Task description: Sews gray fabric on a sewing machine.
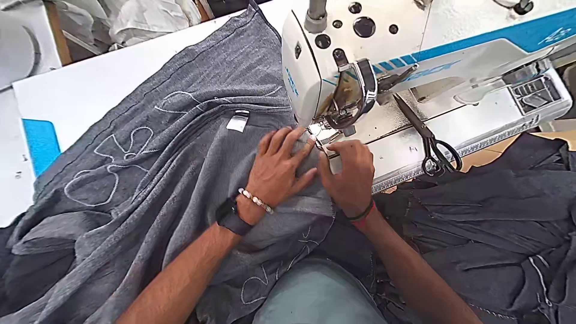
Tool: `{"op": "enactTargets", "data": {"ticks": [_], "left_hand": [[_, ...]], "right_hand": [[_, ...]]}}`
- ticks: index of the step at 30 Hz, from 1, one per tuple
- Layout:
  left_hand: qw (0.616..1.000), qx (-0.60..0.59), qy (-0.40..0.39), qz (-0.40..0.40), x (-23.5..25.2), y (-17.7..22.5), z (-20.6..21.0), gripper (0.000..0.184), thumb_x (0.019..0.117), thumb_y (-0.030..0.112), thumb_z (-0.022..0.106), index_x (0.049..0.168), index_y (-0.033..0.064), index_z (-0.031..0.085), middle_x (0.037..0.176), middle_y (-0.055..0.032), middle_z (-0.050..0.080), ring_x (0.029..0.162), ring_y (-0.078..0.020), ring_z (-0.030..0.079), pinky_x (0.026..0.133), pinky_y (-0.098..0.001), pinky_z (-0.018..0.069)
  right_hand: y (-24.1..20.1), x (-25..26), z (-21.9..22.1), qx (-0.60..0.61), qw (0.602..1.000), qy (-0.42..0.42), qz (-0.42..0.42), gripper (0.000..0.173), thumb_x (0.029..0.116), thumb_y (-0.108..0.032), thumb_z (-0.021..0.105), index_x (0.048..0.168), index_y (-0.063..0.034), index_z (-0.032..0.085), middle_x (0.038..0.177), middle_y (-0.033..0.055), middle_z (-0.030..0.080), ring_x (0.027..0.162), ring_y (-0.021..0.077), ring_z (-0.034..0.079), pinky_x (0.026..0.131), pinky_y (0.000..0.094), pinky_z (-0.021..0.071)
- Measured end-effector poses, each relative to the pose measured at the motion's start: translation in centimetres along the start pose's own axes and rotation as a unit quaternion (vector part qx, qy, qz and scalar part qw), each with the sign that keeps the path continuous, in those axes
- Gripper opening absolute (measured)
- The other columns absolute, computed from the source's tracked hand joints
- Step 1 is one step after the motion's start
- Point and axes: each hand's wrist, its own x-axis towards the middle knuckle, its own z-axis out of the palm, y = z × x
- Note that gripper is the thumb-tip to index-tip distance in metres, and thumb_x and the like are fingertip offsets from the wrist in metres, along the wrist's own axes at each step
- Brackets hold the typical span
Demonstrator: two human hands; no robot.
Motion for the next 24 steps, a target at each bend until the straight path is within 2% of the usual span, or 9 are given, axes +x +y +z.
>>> {"op": "enactTargets", "data": {"ticks": [2,5,7,8,9,10,12,15,24], "left_hand": [[0.999,0.012,-0.002,-0.036,-0.6,0.9,0.5,0.074,0.0926,0.072,0.048,0.151,0.0266,0.054,0.161,-0.0053,0.043,0.149,-0.029,0.036,0.122,-0.053,0.0248],[0.999,-0.024,0.03,-0.025,-0.8,0.4,0.3,0.052,0.0996,0.051,0.052,0.14,0.0202,0.065,0.154,-0.0032,0.053,0.146,-0.0276,0.043,0.12,-0.0504,0.0332],[0.999,-0.033,0.013,-0.009,-0.9,-0.4,-0.2,0.044,0.1053,0.041,0.046,0.141,0.0226,0.064,0.155,0.0,0.052,0.147,-0.0237,0.042,0.118,-0.0469,0.0352],[0.999,-0.033,0.003,-0.002,-0.9,-0.6,-0.2,0.045,0.1062,0.042,0.045,0.143,0.0242,0.062,0.157,0.0013,0.05,0.149,-0.0224,0.039,0.119,-0.0462,0.0339],[1.0,-0.031,0.0,-0.002,-0.9,-0.6,-0.1,0.045,0.1063,0.042,0.044,0.145,0.025,0.061,0.159,0.0021,0.048,0.15,-0.0218,0.037,0.12,-0.0462,0.0323],[1.0,-0.026,-0.001,-0.006,-0.9,-0.5,0.1,0.046,0.1061,0.042,0.044,0.145,0.0251,0.06,0.159,0.0021,0.047,0.151,-0.0223,0.036,0.121,-0.0471,0.0308],[1.0,-0.013,-0.002,-0.016,-0.9,-0.1,0.2,0.046,0.1061,0.041,0.043,0.145,0.0242,0.06,0.159,0.0014,0.047,0.151,-0.0243,0.036,0.122,-0.0487,0.0287],[1.0,-0.001,0.016,-0.02,-0.8,-0.2,0.2,0.041,0.1064,0.037,0.044,0.14,0.026,0.065,0.155,0.0,0.051,0.148,-0.0264,0.039,0.12,-0.0485,0.0293],[0.998,0.033,0.045,0.012,-0.2,-1.3,-0.2,0.035,0.1043,0.038,0.052,0.131,0.0279,0.072,0.142,-0.0017,0.06,0.136,-0.0276,0.047,0.114,-0.0483,0.0319]], "right_hand": [[-1.0,1.6,-0.4,-0.006,0.997,-0.057,0.042,0.023,0.0899,-0.033,0.068,0.086,-0.0105,0.071,0.099,0.0127,0.065,0.096,0.0327,0.062,0.078,0.0498,0.0503],[-3.1,3.8,-1.3,0.01,0.992,-0.122,0.035,0.022,0.0834,-0.027,0.069,0.073,-0.0083,0.065,0.095,0.0143,0.067,0.097,0.0348,0.064,0.077,0.0509,0.052],[-3.2,2.9,-1.7,0.075,0.988,-0.121,0.065,0.017,0.0852,-0.025,0.07,0.086,-0.0084,0.07,0.096,0.0098,0.069,0.088,0.0267,0.066,0.068,0.0452,0.0534],[-3.2,1.5,-2.2,0.123,0.979,-0.136,0.094,0.028,0.0902,-0.026,0.07,0.111,-0.0069,0.072,0.1,0.0082,0.071,0.083,0.0226,0.069,0.066,0.0437,0.0584],[-3.3,-0.4,-2.7,0.157,0.966,-0.161,0.127,0.044,0.094,-0.031,0.067,0.13,-0.0065,0.063,0.099,0.0067,0.073,0.08,0.0204,0.071,0.066,0.0435,0.0601],[-3.7,-2.6,-3.1,0.184,0.954,-0.181,0.153,0.054,0.0949,-0.036,0.065,0.139,-0.0053,0.057,0.092,0.0067,0.073,0.075,0.0197,0.071,0.064,0.0432,0.0594],[-4.9,-6.7,-3.9,0.245,0.929,-0.202,0.19,0.054,0.095,-0.037,0.064,0.137,-0.004,0.059,0.088,0.0032,0.074,0.076,0.0124,0.072,0.067,0.0359,0.0611],[-5.7,-8.5,-4.5,0.327,0.912,-0.132,0.212,0.04,0.0958,-0.021,0.06,0.129,-0.0006,0.066,0.078,-0.0022,0.071,0.062,0.0018,0.063,0.055,0.0239,0.0552],[-4.3,-6.6,-3.0,0.306,0.915,-0.126,0.232,0.043,0.092,-0.021,0.062,0.132,-0.0086,0.068,0.082,-0.0022,0.073,0.065,0.0036,0.065,0.058,0.0269,0.0555]]}}
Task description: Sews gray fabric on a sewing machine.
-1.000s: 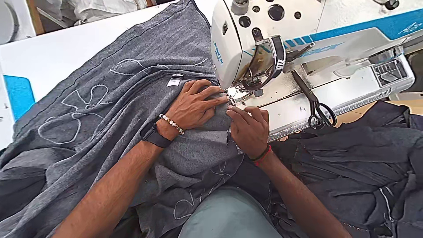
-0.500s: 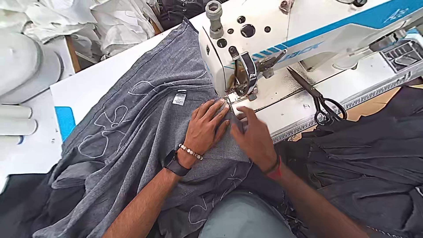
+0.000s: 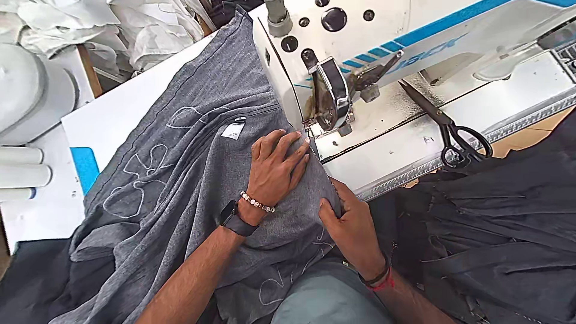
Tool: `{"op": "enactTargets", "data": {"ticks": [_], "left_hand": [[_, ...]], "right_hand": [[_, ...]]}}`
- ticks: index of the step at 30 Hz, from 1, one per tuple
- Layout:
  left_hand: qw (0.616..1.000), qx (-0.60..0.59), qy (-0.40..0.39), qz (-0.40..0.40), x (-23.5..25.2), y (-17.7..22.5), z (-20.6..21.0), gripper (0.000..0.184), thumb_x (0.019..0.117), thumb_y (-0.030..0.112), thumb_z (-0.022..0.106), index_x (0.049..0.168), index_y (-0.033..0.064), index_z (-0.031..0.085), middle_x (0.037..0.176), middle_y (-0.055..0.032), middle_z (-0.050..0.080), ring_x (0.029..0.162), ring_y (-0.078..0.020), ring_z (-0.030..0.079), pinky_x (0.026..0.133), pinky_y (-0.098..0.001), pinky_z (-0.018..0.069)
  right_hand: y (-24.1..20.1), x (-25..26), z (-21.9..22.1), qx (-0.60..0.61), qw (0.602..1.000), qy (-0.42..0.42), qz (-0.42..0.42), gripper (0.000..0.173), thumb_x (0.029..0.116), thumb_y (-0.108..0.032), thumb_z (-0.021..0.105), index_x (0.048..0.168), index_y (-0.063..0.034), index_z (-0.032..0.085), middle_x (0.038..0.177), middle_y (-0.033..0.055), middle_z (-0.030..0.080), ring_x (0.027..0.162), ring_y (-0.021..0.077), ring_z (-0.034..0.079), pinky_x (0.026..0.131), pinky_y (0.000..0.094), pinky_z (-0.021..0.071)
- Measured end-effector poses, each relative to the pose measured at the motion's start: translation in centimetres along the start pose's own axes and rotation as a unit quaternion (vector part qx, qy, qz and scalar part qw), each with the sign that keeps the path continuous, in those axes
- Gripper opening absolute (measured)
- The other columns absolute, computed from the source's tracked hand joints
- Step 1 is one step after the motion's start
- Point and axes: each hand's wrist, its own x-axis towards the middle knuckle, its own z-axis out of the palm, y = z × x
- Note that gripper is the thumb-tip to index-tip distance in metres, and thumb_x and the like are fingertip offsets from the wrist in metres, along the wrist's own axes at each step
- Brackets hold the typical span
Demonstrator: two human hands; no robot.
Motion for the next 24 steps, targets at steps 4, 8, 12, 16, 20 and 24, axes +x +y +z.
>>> {"op": "enactTargets", "data": {"ticks": [4,8,12,16,20,24], "left_hand": [[1.0,0.004,-0.005,0.014,0.1,-0.5,-0.2,0.034,0.1041,0.039,0.052,0.13,0.0295,0.072,0.141,-0.0016,0.061,0.135,-0.0275,0.047,0.114,-0.048,0.0312],[0.999,0.002,-0.003,0.042,0.5,-1.0,-0.3,0.032,0.1029,0.038,0.055,0.128,0.0302,0.073,0.137,-0.0026,0.063,0.132,-0.0282,0.049,0.111,-0.0481,0.032],[0.997,0.009,0.005,0.072,0.8,-1.4,-0.4,0.03,0.102,0.038,0.057,0.123,0.0281,0.076,0.135,-0.0025,0.065,0.131,-0.028,0.051,0.111,-0.0479,0.0331],[0.999,0.013,-0.03,-0.002,0.0,1.2,-0.5,0.036,0.1052,0.036,0.048,0.132,0.0235,0.07,0.145,-0.0026,0.058,0.139,-0.0277,0.047,0.115,-0.0477,0.0341],[0.998,-0.032,-0.033,-0.04,-0.7,1.5,0.1,0.04,0.1049,0.039,0.048,0.137,0.0242,0.067,0.151,-0.0022,0.053,0.142,-0.0274,0.042,0.117,-0.0482,0.0309],[0.999,-0.02,-0.022,-0.023,-0.6,1.0,0.2,0.039,0.1052,0.04,0.048,0.134,0.0247,0.069,0.149,-0.002,0.055,0.141,-0.027,0.044,0.116,-0.0481,0.0316]], "right_hand": [[-0.2,0.6,0.0,-0.036,0.999,0.012,-0.005,0.036,0.0907,-0.023,0.063,0.123,-0.0095,0.072,0.076,-0.0046,0.07,0.061,0.003,0.062,0.054,0.026,0.0527],[-0.4,1.8,0.1,-0.091,0.995,0.033,-0.018,0.035,0.0895,-0.024,0.062,0.12,-0.0123,0.074,0.074,-0.0046,0.07,0.06,0.0038,0.061,0.054,0.0269,0.0515],[-0.7,3.1,0.6,-0.143,0.988,0.052,-0.019,0.033,0.0885,-0.025,0.061,0.117,-0.0152,0.075,0.073,-0.0029,0.069,0.062,0.009,0.063,0.055,0.0331,0.0511],[-1.0,2.2,1.0,-0.22,0.973,0.049,-0.053,0.04,0.0953,-0.038,0.06,0.12,-0.0094,0.071,0.072,0.0009,0.07,0.063,0.0164,0.068,0.053,0.0389,0.0534],[-0.6,0.5,0.5,-0.188,0.981,0.021,-0.042,0.037,0.0932,-0.028,0.059,0.121,-0.0068,0.071,0.062,-0.0013,0.063,0.053,0.0135,0.061,0.048,0.0348,0.05],[-0.9,0.9,-0.8,-0.116,0.992,0.027,-0.042,0.036,0.0947,-0.023,0.058,0.123,-0.0061,0.072,0.064,-0.0031,0.064,0.051,0.0062,0.056,0.048,0.0273,0.047]]}}
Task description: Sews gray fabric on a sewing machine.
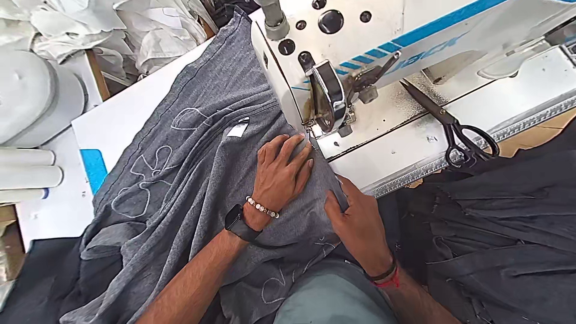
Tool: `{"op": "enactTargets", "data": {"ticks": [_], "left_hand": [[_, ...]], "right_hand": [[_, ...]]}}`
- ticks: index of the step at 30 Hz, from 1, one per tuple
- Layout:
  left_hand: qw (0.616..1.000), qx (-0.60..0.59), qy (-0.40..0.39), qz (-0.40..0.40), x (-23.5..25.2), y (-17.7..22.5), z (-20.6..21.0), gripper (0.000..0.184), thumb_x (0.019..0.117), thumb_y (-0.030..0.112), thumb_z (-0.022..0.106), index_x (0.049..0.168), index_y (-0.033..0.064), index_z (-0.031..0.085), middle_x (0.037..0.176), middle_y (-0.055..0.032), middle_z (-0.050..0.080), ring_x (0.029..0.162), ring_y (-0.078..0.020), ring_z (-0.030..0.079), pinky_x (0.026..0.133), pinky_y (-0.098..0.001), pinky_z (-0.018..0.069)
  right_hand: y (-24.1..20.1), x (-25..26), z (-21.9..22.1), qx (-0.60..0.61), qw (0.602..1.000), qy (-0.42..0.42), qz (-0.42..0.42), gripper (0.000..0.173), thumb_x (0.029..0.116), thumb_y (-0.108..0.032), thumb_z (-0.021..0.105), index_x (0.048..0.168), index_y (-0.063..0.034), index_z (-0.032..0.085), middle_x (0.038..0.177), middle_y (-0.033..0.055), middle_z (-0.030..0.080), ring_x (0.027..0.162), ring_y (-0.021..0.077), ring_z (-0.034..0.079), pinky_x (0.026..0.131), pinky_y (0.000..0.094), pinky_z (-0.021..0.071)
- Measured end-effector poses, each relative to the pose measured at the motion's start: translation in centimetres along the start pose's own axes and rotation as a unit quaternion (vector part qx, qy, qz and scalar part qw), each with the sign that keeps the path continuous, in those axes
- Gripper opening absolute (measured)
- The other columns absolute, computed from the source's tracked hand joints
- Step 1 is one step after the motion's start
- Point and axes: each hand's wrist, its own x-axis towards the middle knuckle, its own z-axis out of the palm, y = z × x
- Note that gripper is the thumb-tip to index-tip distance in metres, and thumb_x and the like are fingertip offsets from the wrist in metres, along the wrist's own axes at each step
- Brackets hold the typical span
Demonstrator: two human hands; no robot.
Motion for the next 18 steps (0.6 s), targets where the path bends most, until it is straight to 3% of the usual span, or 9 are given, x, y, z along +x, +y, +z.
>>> {"op": "enactTargets", "data": {"ticks": [7,12,15,18], "left_hand": [[0.998,0.022,0.009,0.05,0.7,-1.4,-0.2,0.036,0.1038,0.042,0.051,0.126,0.026,0.074,0.145,-0.0014,0.059,0.136,-0.027,0.047,0.114,-0.0479,0.032],[0.996,0.028,0.016,0.089,1.3,-1.9,-0.6,0.032,0.1021,0.039,0.054,0.122,0.0259,0.076,0.141,-0.0016,0.062,0.133,-0.0277,0.05,0.112,-0.0481,0.0336],[0.999,0.029,0.013,0.004,0.4,1.2,-0.4,0.035,0.1024,0.032,0.049,0.127,0.0203,0.072,0.145,-0.0029,0.059,0.136,-0.0295,0.049,0.111,-0.0502,0.0369],[0.998,0.018,0.016,-0.051,-0.6,2.4,0.5,0.04,0.1038,0.032,0.046,0.137,0.0225,0.066,0.151,-0.0018,0.055,0.141,-0.0276,0.044,0.114,-0.0474,0.0348]], "right_hand": [[0.5,1.0,0.4,-0.018,1.0,-0.002,-0.014,0.038,0.1007,-0.023,0.053,0.132,-0.0091,0.07,0.066,-0.0025,0.065,0.051,0.0065,0.055,0.048,0.0269,0.0467],[0.7,1.0,0.5,-0.03,0.999,0.003,-0.025,0.037,0.1009,-0.022,0.052,0.13,-0.0087,0.071,0.066,-0.0021,0.066,0.051,0.0074,0.056,0.048,0.0282,0.0472],[0.8,1.1,0.5,-0.03,0.999,0.001,-0.024,0.037,0.1007,-0.021,0.052,0.13,-0.0084,0.071,0.066,-0.0015,0.067,0.051,0.0077,0.057,0.049,0.0285,0.0484],[0.8,1.0,0.5,-0.036,0.999,0.001,-0.032,0.036,0.1009,-0.02,0.051,0.128,-0.0078,0.072,0.066,-0.0016,0.067,0.051,0.0072,0.058,0.048,0.0277,0.0482]]}}
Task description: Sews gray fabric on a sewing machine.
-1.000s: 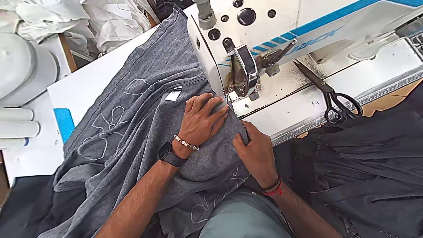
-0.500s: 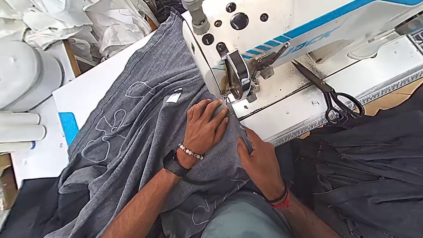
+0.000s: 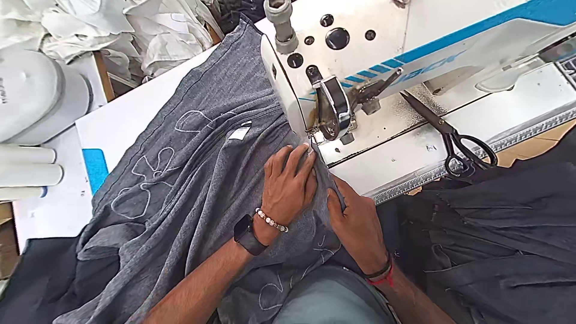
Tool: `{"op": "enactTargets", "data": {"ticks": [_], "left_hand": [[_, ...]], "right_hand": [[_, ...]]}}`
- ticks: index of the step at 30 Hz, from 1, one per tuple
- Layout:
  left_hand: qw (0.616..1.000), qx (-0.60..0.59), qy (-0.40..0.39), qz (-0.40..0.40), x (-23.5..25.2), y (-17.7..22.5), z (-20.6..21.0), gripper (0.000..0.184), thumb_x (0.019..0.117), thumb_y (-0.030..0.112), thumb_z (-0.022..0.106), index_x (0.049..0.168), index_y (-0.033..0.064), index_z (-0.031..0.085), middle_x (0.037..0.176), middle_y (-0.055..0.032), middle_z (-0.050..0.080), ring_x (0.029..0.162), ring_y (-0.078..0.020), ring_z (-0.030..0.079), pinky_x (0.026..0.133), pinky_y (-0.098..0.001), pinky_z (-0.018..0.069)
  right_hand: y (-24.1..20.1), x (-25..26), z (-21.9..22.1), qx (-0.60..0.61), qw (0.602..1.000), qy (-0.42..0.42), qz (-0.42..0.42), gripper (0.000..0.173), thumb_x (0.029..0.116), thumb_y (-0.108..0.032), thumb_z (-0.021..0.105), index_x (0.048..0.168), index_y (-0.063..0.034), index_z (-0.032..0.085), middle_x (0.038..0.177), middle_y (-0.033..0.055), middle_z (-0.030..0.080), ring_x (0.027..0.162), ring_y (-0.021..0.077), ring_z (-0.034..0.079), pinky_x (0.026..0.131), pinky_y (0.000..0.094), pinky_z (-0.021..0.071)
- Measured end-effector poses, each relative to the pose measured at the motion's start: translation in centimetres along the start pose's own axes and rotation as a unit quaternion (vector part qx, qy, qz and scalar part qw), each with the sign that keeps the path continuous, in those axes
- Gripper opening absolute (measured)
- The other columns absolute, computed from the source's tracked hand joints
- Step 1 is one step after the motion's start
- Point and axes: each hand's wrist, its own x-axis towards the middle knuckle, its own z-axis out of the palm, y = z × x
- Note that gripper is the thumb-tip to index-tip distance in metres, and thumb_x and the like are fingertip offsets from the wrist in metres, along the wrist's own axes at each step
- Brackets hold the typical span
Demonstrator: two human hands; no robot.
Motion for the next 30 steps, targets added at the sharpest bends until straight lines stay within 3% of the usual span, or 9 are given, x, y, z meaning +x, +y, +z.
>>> {"op": "enactTargets", "data": {"ticks": [7,13,19,23,25,30], "left_hand": [[0.996,0.009,-0.004,0.09,1.4,-3.1,-0.5,0.036,0.1036,0.039,0.049,0.131,0.0279,0.071,0.146,-0.0005,0.058,0.136,-0.0255,0.047,0.113,-0.046,0.0317],[1.0,0.023,0.005,-0.005,-0.2,0.3,0.0,0.04,0.1035,0.032,0.046,0.136,0.0212,0.068,0.151,-0.0032,0.054,0.139,-0.0277,0.045,0.114,-0.0475,0.034],[0.996,0.014,-0.003,0.089,1.3,-3.2,-0.5,0.037,0.1037,0.038,0.049,0.131,0.0271,0.071,0.143,-0.002,0.06,0.131,-0.0263,0.05,0.11,-0.0462,0.0341],[0.999,0.045,-0.004,0.025,0.3,-0.1,-0.5,0.038,0.1023,0.029,0.047,0.132,0.0182,0.068,0.149,-0.0052,0.056,0.137,-0.031,0.048,0.111,-0.0506,0.0381],[0.999,0.032,-0.015,-0.018,-0.4,1.2,0.0,0.044,0.1028,0.03,0.043,0.139,0.0167,0.064,0.155,-0.0052,0.051,0.142,-0.0307,0.044,0.113,-0.0498,0.036],[0.998,0.009,-0.011,0.054,0.6,-2.1,-0.3,0.04,0.1025,0.034,0.046,0.135,0.0253,0.067,0.148,-0.0038,0.056,0.138,-0.0287,0.046,0.111,-0.0481,0.0351]], "right_hand": [[0.1,0.1,-0.2,0.002,1.0,0.01,-0.011,0.037,0.1006,-0.019,0.051,0.129,-0.0072,0.072,0.062,-0.0022,0.063,0.047,0.0066,0.052,0.046,0.0272,0.0442],[0.0,0.1,-0.2,-0.016,1.0,0.004,-0.011,0.038,0.1,-0.019,0.051,0.13,-0.0077,0.072,0.062,-0.0025,0.064,0.047,0.0071,0.053,0.045,0.0278,0.0443],[0.0,0.4,-0.3,-0.019,0.999,0.015,-0.024,0.038,0.0996,-0.018,0.051,0.13,-0.0075,0.072,0.058,-0.0034,0.06,0.043,0.0066,0.047,0.042,0.0278,0.04],[0.2,0.6,0.1,-0.031,0.999,0.015,-0.031,0.039,0.1003,-0.018,0.05,0.132,-0.0072,0.07,0.06,-0.0019,0.063,0.045,0.009,0.052,0.044,0.0298,0.0436],[0.3,0.5,0.0,-0.034,0.999,0.013,-0.032,0.039,0.1005,-0.018,0.05,0.132,-0.0067,0.07,0.061,-0.0018,0.063,0.045,0.009,0.052,0.044,0.0297,0.0439],[0.0,0.7,-0.2,-0.034,0.999,0.015,-0.039,0.039,0.0993,-0.017,0.051,0.13,-0.0053,0.071,0.059,-0.0018,0.061,0.045,0.0086,0.051,0.043,0.0295,0.0425]]}}
